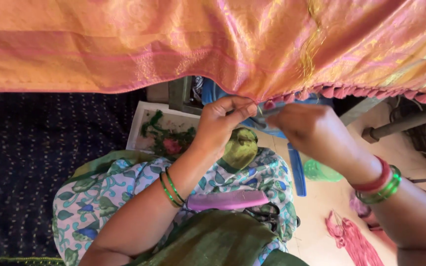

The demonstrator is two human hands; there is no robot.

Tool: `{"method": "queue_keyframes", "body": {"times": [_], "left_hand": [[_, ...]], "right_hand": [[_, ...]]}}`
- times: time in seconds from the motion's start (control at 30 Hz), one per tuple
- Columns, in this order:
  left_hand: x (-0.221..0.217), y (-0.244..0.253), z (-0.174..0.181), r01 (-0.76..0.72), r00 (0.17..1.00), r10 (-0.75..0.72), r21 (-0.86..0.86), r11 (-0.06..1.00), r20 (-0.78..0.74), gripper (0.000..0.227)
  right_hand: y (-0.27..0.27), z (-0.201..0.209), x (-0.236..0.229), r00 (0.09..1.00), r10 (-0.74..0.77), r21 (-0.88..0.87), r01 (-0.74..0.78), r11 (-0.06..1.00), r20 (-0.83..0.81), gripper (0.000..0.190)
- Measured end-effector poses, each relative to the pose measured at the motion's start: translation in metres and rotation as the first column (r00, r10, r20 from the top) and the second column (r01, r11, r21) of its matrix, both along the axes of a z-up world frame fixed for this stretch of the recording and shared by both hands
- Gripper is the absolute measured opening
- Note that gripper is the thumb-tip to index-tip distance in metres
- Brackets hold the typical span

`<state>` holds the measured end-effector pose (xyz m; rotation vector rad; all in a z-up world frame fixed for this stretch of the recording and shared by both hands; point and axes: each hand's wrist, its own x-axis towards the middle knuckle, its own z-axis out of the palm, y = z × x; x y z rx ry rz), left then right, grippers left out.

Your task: Attaching and grooming decorative pink tassels to the edge of a sari.

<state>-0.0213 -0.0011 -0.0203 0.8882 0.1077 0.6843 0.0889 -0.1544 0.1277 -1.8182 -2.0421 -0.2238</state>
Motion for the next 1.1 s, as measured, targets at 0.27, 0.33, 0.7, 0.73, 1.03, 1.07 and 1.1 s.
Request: {"method": "queue_keyframes", "body": {"times": [0.27, 0.33, 0.7, 0.73, 1.03, 1.07, 1.1], "left_hand": [[-0.020, -0.001, 0.036, -0.314, 0.864, 0.497, 0.689, 0.653, -0.078, 0.014], [-0.023, 0.000, 0.048, -0.380, 0.858, 0.513, 0.682, 0.625, 0.008, 0.011], [0.003, -0.003, 0.011, -0.357, 0.883, 0.469, 0.669, 0.652, 0.014, 0.010], [0.011, -0.003, -0.006, -0.125, 0.980, 0.164, 0.293, 0.948, -0.113, 0.013], [0.002, -0.006, -0.008, 0.015, 1.000, -0.016, -0.210, 0.978, -0.004, 0.016], [0.002, -0.004, -0.007, 0.014, 1.000, -0.015, -0.205, 0.979, -0.002, 0.016], [0.002, -0.001, -0.005, -0.031, 1.000, 0.030, -0.136, 0.990, -0.011, 0.016]], "right_hand": [[0.058, 0.048, -0.020, 0.972, 0.186, 0.005, -0.189, 0.982, 0.143, 0.020], [0.076, 0.047, -0.021, 0.958, 0.116, -0.042, -0.109, 0.993, 0.262, 0.011], [0.039, 0.033, -0.021, 0.994, -0.011, 0.153, -0.005, 0.988, 0.106, 0.013], [0.029, 0.020, -0.014, 0.986, -0.166, 0.041, 0.165, 0.985, 0.029, 0.011], [0.003, 0.002, 0.010, 0.999, 0.022, -0.065, -0.019, 0.998, 0.038, 0.020], [0.006, 0.008, 0.003, 0.999, 0.023, -0.060, -0.020, 0.998, 0.039, 0.020], [0.009, 0.014, -0.003, 0.997, 0.076, -0.104, -0.076, 0.992, -0.011, 0.016]]}}
